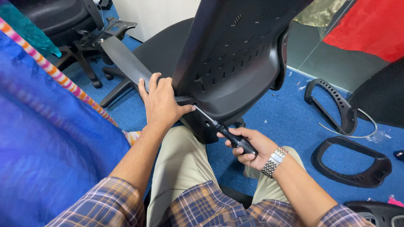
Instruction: The person uses a screwdriver to tighten screws on the underside of a black office chair. They work on multiple screw locations around the chair base, holding the chair steady with one hand while turning the screwdriver with the other.
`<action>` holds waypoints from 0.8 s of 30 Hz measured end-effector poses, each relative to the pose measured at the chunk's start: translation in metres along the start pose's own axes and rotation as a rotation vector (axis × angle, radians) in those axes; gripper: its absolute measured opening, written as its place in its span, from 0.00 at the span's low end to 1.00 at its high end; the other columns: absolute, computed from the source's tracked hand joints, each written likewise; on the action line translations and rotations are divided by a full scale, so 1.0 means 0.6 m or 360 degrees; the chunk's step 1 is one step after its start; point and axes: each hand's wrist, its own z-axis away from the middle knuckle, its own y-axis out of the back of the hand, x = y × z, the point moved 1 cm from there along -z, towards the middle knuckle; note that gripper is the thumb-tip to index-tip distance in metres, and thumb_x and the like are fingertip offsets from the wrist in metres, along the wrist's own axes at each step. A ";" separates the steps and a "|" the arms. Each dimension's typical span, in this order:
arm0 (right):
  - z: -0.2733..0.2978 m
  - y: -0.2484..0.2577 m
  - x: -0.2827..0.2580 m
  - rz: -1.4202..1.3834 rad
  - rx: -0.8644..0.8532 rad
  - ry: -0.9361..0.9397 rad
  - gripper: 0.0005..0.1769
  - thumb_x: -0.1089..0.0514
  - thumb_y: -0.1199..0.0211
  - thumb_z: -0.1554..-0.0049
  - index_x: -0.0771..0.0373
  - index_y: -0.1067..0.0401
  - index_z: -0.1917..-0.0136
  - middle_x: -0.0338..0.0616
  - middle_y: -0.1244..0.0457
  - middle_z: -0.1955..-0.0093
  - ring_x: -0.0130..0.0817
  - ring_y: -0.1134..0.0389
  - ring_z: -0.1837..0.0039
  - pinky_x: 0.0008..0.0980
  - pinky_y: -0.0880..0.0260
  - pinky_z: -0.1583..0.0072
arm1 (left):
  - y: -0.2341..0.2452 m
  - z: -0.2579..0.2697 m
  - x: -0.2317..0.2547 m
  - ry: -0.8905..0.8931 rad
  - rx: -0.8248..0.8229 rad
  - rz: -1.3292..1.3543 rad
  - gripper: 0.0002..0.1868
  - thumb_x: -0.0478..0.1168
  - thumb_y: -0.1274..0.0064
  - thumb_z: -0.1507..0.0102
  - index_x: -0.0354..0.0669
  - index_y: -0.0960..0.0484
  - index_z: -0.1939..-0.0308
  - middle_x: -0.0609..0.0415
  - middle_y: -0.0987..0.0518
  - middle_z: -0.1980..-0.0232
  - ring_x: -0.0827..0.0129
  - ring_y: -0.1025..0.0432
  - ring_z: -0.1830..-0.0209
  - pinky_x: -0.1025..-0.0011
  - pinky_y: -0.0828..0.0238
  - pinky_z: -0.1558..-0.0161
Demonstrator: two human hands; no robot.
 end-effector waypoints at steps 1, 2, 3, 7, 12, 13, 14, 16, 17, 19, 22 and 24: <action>0.000 0.000 0.003 0.0066 0.0068 0.0034 0.23 0.51 0.40 0.40 0.69 0.30 0.38 0.42 0.36 0.61 0.22 0.38 0.71 0.16 0.47 0.78 | -0.001 0.001 0.000 0.0005 -0.0004 0.0002 0.48 0.56 0.22 0.65 0.32 0.22 0.48 0.44 0.22 0.46 0.49 0.42 0.29 0.39 0.66 0.28; 0.000 -0.001 0.005 0.0133 0.0135 0.0067 0.23 0.51 0.41 0.41 0.69 0.29 0.39 0.42 0.36 0.61 0.22 0.38 0.71 0.16 0.48 0.78 | -0.002 0.002 0.000 0.0010 -0.0008 0.0004 0.48 0.56 0.22 0.64 0.32 0.22 0.48 0.44 0.23 0.46 0.49 0.42 0.29 0.39 0.66 0.28; 0.000 -0.003 0.006 0.0201 0.0201 0.0103 0.22 0.51 0.41 0.41 0.69 0.29 0.39 0.42 0.36 0.61 0.22 0.38 0.71 0.16 0.49 0.78 | -0.002 0.002 0.000 0.0014 -0.0009 0.0005 0.48 0.57 0.22 0.64 0.31 0.22 0.48 0.43 0.23 0.46 0.49 0.42 0.29 0.39 0.66 0.28; 0.003 -0.018 0.005 0.0430 0.0303 0.0210 0.21 0.52 0.39 0.42 0.69 0.27 0.41 0.41 0.36 0.62 0.21 0.41 0.73 0.17 0.51 0.78 | -0.001 0.000 0.000 0.0029 -0.0052 -0.0025 0.49 0.57 0.22 0.64 0.32 0.22 0.47 0.44 0.22 0.45 0.50 0.43 0.28 0.38 0.66 0.28; 0.008 -0.033 0.005 0.1145 0.0616 0.0427 0.18 0.50 0.35 0.42 0.69 0.23 0.51 0.37 0.34 0.67 0.22 0.41 0.73 0.20 0.53 0.77 | -0.001 -0.001 0.002 -0.0003 -0.0009 -0.0009 0.49 0.56 0.22 0.65 0.32 0.22 0.46 0.44 0.23 0.46 0.48 0.43 0.29 0.38 0.67 0.29; 0.009 -0.035 0.004 0.1492 0.0732 0.0580 0.18 0.48 0.35 0.43 0.64 0.23 0.49 0.38 0.35 0.70 0.23 0.38 0.74 0.20 0.48 0.75 | -0.002 -0.001 0.002 0.0018 -0.0024 -0.0018 0.49 0.56 0.22 0.64 0.33 0.22 0.46 0.44 0.22 0.45 0.49 0.43 0.29 0.38 0.67 0.29; 0.010 -0.036 0.002 0.1839 0.0845 0.0735 0.18 0.46 0.35 0.44 0.59 0.24 0.47 0.38 0.35 0.73 0.24 0.36 0.74 0.19 0.44 0.74 | -0.002 -0.001 0.003 0.0039 -0.0038 -0.0026 0.48 0.56 0.22 0.64 0.34 0.22 0.47 0.45 0.22 0.45 0.49 0.43 0.28 0.39 0.67 0.28; 0.012 -0.036 0.002 0.2061 0.0938 0.0832 0.18 0.45 0.35 0.44 0.57 0.24 0.46 0.40 0.35 0.75 0.26 0.34 0.75 0.20 0.40 0.72 | -0.003 -0.001 0.006 0.0058 -0.0044 -0.0038 0.48 0.57 0.22 0.64 0.34 0.22 0.47 0.45 0.22 0.45 0.50 0.43 0.28 0.39 0.67 0.27; 0.010 -0.037 0.004 0.1934 0.0915 0.0775 0.19 0.46 0.35 0.43 0.61 0.23 0.47 0.41 0.35 0.74 0.26 0.34 0.74 0.20 0.41 0.73 | -0.003 -0.001 0.006 0.0056 -0.0036 -0.0046 0.49 0.57 0.22 0.65 0.34 0.22 0.47 0.45 0.22 0.45 0.50 0.43 0.28 0.39 0.67 0.28; 0.007 -0.037 0.008 0.1681 0.0862 0.0659 0.21 0.47 0.34 0.42 0.67 0.23 0.49 0.42 0.35 0.72 0.28 0.35 0.73 0.22 0.43 0.73 | -0.002 0.001 0.005 0.0040 -0.0015 -0.0036 0.49 0.57 0.22 0.65 0.34 0.22 0.47 0.45 0.22 0.45 0.50 0.43 0.28 0.39 0.67 0.28; 0.006 -0.031 0.015 0.0827 0.0598 0.0404 0.22 0.50 0.38 0.41 0.74 0.26 0.47 0.44 0.34 0.67 0.28 0.35 0.70 0.21 0.46 0.74 | -0.002 0.004 0.001 0.0008 0.0008 -0.0005 0.48 0.57 0.22 0.64 0.34 0.22 0.47 0.45 0.22 0.45 0.50 0.43 0.28 0.39 0.66 0.28; 0.017 -0.024 0.015 -0.0354 0.0170 0.0113 0.22 0.55 0.45 0.41 0.74 0.32 0.39 0.45 0.34 0.60 0.25 0.34 0.67 0.15 0.47 0.75 | -0.004 0.003 0.001 0.0016 0.0006 -0.0007 0.48 0.57 0.22 0.64 0.34 0.22 0.48 0.44 0.23 0.45 0.49 0.43 0.28 0.38 0.66 0.28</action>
